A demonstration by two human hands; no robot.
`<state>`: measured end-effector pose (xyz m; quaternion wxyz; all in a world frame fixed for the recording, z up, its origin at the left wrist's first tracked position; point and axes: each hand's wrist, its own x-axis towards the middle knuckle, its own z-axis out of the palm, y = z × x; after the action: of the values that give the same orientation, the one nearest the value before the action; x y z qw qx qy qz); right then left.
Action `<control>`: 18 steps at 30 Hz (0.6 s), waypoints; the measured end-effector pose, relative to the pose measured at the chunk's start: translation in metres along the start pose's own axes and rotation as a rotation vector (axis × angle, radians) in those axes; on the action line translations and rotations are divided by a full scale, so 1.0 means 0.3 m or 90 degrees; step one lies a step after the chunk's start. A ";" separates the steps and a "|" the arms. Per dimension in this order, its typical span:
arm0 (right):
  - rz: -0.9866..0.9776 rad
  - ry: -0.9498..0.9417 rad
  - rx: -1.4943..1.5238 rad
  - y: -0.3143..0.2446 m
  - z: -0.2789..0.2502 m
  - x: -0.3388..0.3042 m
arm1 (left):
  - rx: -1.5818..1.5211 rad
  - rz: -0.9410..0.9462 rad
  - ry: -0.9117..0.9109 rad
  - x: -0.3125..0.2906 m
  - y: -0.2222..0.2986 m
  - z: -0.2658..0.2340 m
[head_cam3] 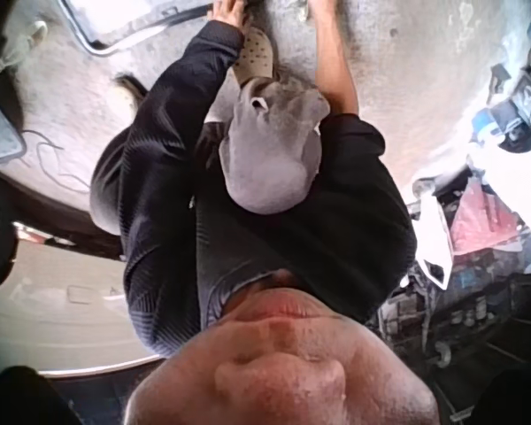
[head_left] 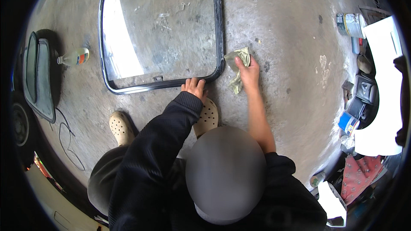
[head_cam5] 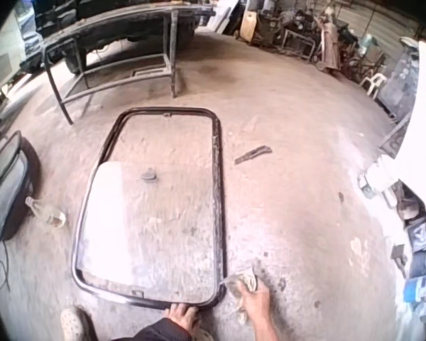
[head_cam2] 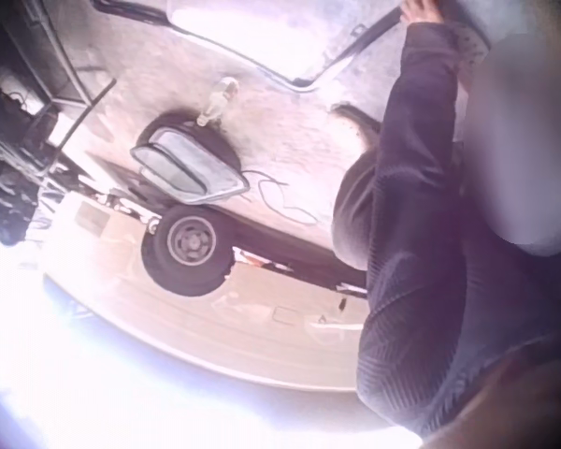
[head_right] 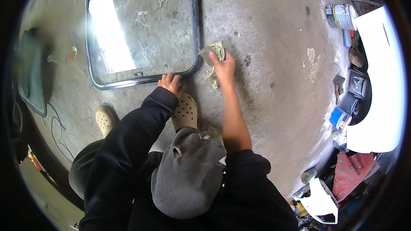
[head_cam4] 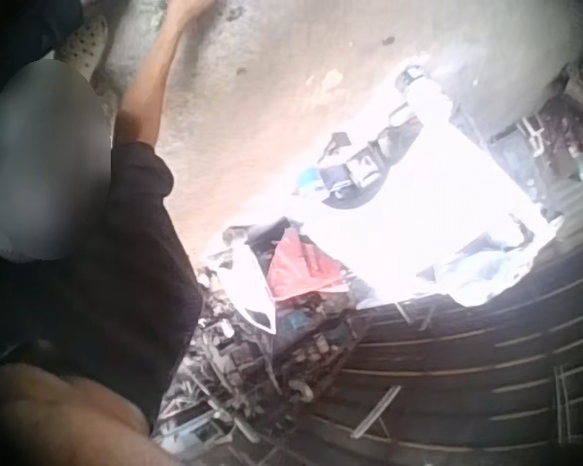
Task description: The person cleans a detached car windshield lying on the floor. They wipe the glass and rubber seal with a cloth, then use a razor blade to scrape the seal, and finish by wiping the seal again with the cloth.
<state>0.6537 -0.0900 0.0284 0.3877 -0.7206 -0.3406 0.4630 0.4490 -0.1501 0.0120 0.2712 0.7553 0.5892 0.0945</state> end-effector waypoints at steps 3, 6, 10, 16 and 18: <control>-0.288 0.206 -0.208 -0.013 0.089 -0.032 | 0.016 0.019 0.031 -0.010 -0.017 0.004; -0.535 0.155 -0.338 0.076 0.113 0.000 | 0.016 0.077 0.045 0.017 -0.014 -0.014; -0.454 -0.019 -0.555 0.145 0.099 -0.135 | 0.033 0.114 0.035 -0.003 -0.077 -0.021; -0.347 -0.058 -0.653 0.091 0.154 -0.229 | 0.034 0.091 0.066 -0.016 -0.123 -0.010; -0.327 -0.075 -0.659 0.045 0.180 -0.120 | 0.037 0.083 0.068 -0.004 -0.105 -0.016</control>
<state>0.5928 -0.1138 0.0166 0.0649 -0.6839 -0.7074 0.1664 0.4199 -0.1449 -0.0001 0.2106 0.7933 0.5551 0.1350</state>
